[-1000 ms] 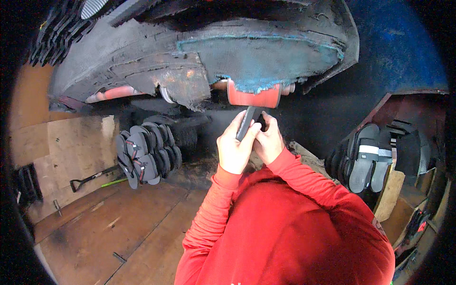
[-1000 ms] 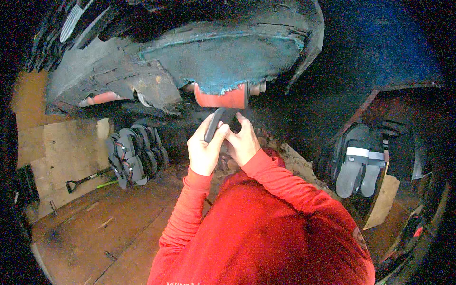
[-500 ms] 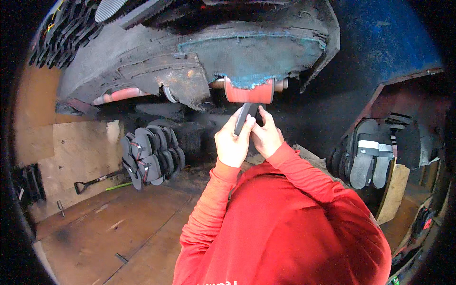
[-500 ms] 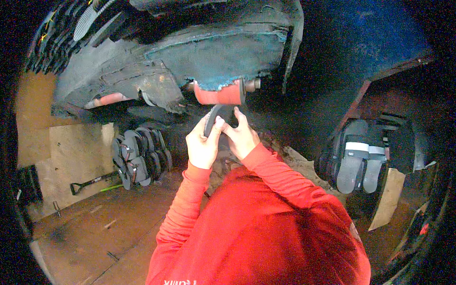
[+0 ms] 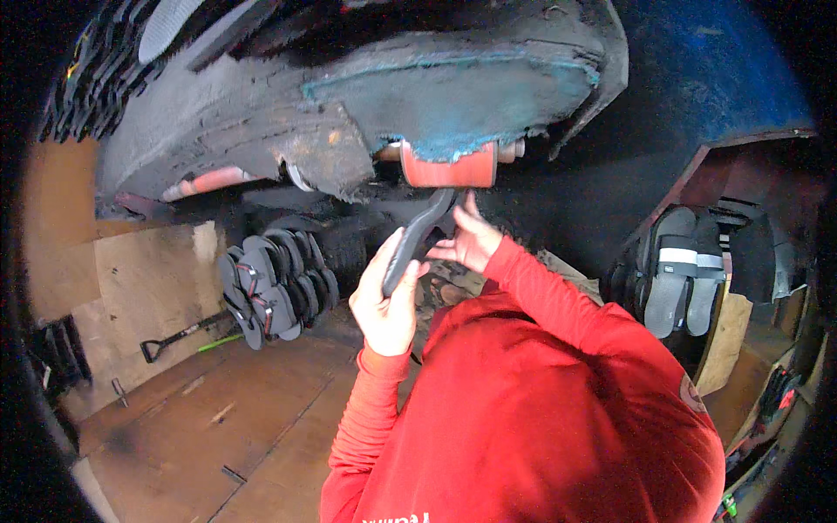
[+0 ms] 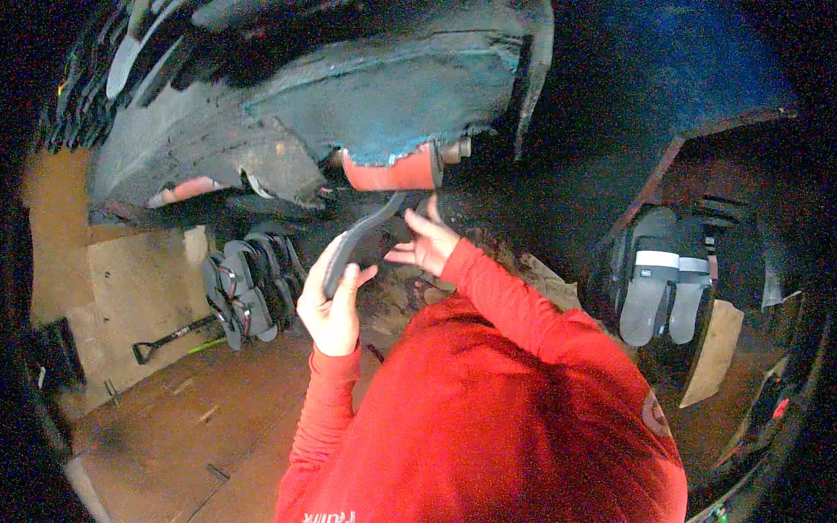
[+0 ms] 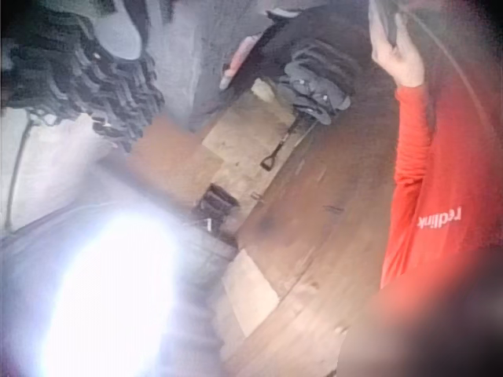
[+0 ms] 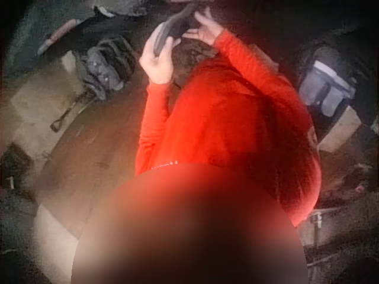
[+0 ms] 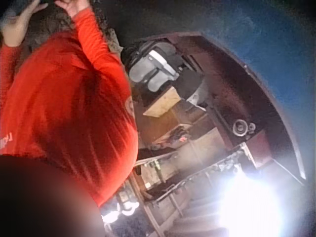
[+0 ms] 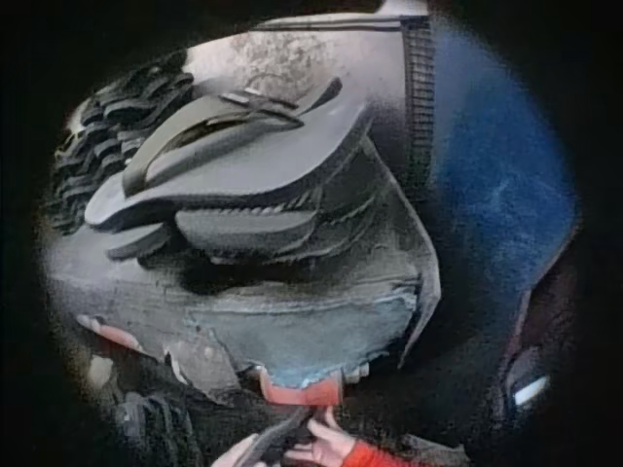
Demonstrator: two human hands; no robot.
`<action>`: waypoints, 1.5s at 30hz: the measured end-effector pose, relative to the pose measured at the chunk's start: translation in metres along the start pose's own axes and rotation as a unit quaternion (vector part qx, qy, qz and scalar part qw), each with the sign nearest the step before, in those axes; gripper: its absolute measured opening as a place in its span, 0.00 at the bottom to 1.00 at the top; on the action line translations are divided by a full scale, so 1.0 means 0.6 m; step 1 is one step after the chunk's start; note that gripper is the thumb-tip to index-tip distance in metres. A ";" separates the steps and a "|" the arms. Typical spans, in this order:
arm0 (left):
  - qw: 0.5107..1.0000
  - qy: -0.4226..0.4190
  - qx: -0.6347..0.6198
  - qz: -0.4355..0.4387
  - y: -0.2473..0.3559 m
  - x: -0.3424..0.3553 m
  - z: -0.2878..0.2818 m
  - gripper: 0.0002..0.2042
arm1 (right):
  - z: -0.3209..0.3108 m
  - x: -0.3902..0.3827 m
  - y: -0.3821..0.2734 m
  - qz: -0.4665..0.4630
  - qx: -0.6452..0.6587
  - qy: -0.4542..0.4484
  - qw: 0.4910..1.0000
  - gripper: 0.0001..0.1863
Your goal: The person repeatedly smooths the edges of individual sandals against a rotating red grinding wheel. They pick up each sandal from a nearby pile, hold it against the wheel with both hands, and then place it back on the pile. The process is repeated for multiple sandals throughout the clip.
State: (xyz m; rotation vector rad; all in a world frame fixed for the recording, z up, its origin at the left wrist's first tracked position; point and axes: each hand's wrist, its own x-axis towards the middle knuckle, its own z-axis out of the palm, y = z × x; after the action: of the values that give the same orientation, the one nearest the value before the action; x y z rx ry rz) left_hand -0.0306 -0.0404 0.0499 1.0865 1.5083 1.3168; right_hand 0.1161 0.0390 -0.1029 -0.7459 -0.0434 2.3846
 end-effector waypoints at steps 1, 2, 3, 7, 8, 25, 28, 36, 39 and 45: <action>0.999 0.025 -0.025 -0.003 0.015 0.003 0.006 0.19 | -0.002 0.009 0.006 0.037 0.023 -0.053 0.998 0.35; 0.998 0.035 -0.031 -0.030 0.030 0.005 0.010 0.18 | -0.001 0.023 0.015 0.070 0.057 -0.060 0.994 0.32; 0.999 0.016 0.028 -0.024 0.042 0.007 0.015 0.18 | -0.005 0.025 0.017 0.077 0.065 -0.081 0.992 0.29; 0.957 -0.008 0.287 0.051 0.056 0.025 0.019 0.19 | -0.019 0.042 0.008 0.026 0.013 -0.097 0.995 0.30; 0.930 -0.027 0.358 0.074 0.051 0.035 0.019 0.18 | -0.025 0.042 0.003 -0.010 0.001 -0.101 0.995 0.30; 0.921 -0.104 0.374 0.005 0.124 0.053 0.016 0.13 | 0.042 -0.040 -0.021 0.002 0.065 -0.003 0.998 0.34; 0.920 -0.095 0.381 -0.005 0.160 0.007 0.001 0.14 | 0.070 -0.073 -0.019 0.001 0.047 0.004 0.999 0.41; 0.920 -0.109 0.375 0.040 0.181 0.018 0.033 0.16 | 0.065 -0.061 -0.035 0.043 0.045 0.033 0.998 0.42; 0.912 -0.106 0.391 0.062 0.128 0.040 0.034 0.15 | 0.041 -0.021 -0.056 0.039 0.035 -0.002 0.999 0.29; 0.905 -0.098 0.409 0.060 0.140 -0.023 0.007 0.18 | 0.050 -0.057 -0.035 -0.015 0.000 -0.009 1.000 0.31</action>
State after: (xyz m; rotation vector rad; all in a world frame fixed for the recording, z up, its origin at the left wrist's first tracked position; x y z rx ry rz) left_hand -0.0158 -0.0460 0.1337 1.7914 1.9043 0.5846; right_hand 0.1339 0.0402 -0.0563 -0.7192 -0.0614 2.3621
